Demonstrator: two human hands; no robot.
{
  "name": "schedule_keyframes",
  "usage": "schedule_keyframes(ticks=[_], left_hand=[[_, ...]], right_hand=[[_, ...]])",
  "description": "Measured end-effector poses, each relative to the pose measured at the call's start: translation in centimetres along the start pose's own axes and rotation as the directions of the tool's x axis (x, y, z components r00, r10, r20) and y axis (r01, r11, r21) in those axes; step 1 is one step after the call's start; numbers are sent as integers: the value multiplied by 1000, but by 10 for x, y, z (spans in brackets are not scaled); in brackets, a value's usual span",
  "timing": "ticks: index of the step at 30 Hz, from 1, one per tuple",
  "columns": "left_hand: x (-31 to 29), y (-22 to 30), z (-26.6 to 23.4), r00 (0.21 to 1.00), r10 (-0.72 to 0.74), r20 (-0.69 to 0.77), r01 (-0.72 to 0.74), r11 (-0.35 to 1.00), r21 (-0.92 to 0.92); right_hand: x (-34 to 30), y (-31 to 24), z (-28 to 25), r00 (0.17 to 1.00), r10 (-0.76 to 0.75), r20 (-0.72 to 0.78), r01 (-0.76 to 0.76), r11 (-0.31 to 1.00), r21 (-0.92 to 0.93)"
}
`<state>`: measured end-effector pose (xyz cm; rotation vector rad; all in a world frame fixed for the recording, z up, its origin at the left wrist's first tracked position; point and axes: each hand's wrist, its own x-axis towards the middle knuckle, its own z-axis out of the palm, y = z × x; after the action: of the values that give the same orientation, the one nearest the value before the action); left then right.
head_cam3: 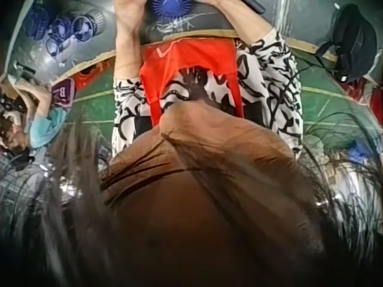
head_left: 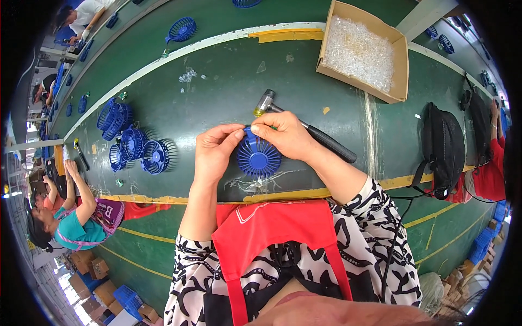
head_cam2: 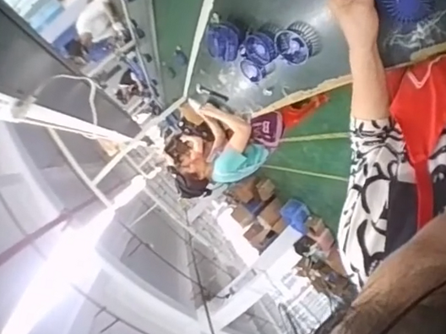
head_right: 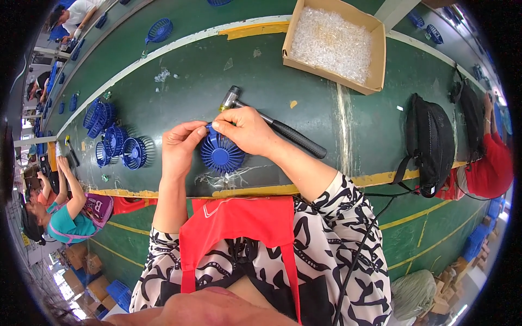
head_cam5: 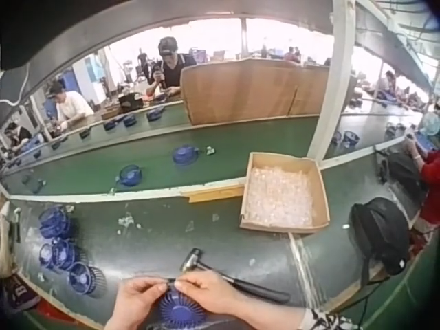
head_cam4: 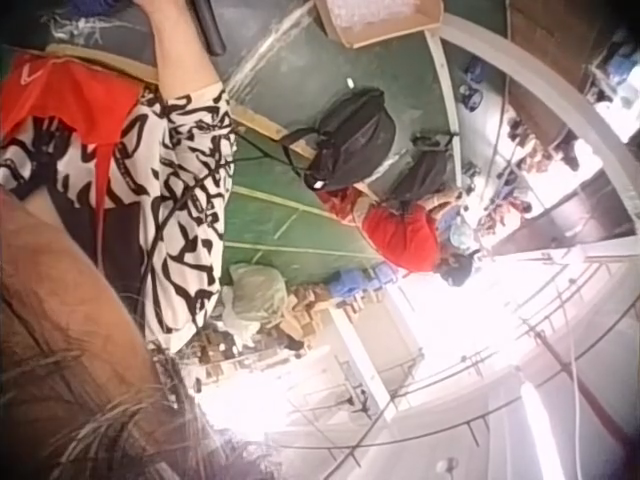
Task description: The person assembles blue fan guard components by manually fitting plastic components together and tapping them into place with a hammer.
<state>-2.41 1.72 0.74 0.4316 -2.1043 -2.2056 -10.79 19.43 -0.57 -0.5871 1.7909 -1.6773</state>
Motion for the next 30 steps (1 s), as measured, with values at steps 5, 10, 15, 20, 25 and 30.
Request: schedule_keyframes(ticks=[5, 10, 15, 20, 25, 30], left_hand=[[2, 2, 8, 999, -53, 9, 53, 999, 9], [13, 5, 3, 958, -278, 74, 280, 960, -27], [48, 45, -25, 995, -91, 36, 87, 991, 104], [105, 95, 1, 938, 346, 27, -277, 697, 661], [200, 97, 23, 625, 692, 362, -565, 81, 821], [284, 63, 48, 663, 539, 519, -583, -63, 810]], right_hand=[[0, 2, 2, 997, -66, -28, 63, 994, -89], [2, 8, 9, 967, -199, -158, 196, 980, -35], [1, 4, 13, 966, -196, -167, 183, 979, -90], [2, 16, 24, 889, -451, -85, 389, 838, -382], [3, 17, 25, 902, -429, -44, 387, 852, -353], [5, 20, 21, 899, -437, -22, 402, 845, -352]])
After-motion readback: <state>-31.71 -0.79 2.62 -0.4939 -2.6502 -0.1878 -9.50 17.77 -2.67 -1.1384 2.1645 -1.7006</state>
